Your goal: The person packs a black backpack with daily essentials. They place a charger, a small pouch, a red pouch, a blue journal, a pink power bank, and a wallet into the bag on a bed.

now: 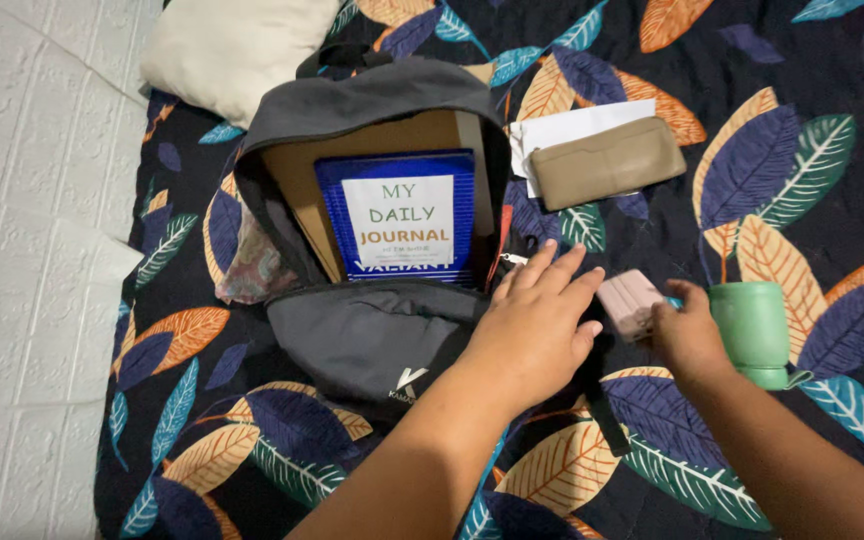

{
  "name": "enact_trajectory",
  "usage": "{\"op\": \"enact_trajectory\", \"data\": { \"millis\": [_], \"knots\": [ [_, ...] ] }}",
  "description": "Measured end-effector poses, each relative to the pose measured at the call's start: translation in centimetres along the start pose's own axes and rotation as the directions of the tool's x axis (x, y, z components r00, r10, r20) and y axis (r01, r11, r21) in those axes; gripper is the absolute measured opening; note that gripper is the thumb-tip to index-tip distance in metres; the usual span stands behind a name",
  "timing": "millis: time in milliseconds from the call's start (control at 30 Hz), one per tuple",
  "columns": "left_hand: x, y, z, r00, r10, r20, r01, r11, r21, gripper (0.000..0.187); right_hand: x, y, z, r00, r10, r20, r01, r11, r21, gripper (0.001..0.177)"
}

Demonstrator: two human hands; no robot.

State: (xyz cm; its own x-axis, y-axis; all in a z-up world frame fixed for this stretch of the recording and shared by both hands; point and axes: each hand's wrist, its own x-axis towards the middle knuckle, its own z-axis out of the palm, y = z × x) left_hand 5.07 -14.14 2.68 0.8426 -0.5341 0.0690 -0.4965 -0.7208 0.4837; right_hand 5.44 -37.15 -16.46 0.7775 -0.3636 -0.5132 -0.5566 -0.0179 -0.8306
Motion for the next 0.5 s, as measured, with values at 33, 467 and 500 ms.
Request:
{"op": "enact_trajectory", "data": {
  "millis": [33,467,500],
  "knots": [
    [0.0,0.3,-0.1,1.000,0.007,0.006,-0.007,1.000,-0.006,0.056,-0.4,-1.3,-0.2,0.999,-0.050,-0.007,0.050,0.998,-0.028,0.045],
    [0.4,0.7,-3.3,0.998,0.029,-0.064,-0.028,0.999,0.025,0.086,-9.2,-18.9,-2.5,0.921,-0.386,0.057,0.380,0.920,0.102,0.031],
    [0.5,0.5,-3.5,0.993,-0.003,-0.118,0.003,1.000,0.001,0.082,-10.0,-19.8,-2.4,0.908,-0.417,0.050,0.408,0.904,0.133,0.031]
  ]
}}
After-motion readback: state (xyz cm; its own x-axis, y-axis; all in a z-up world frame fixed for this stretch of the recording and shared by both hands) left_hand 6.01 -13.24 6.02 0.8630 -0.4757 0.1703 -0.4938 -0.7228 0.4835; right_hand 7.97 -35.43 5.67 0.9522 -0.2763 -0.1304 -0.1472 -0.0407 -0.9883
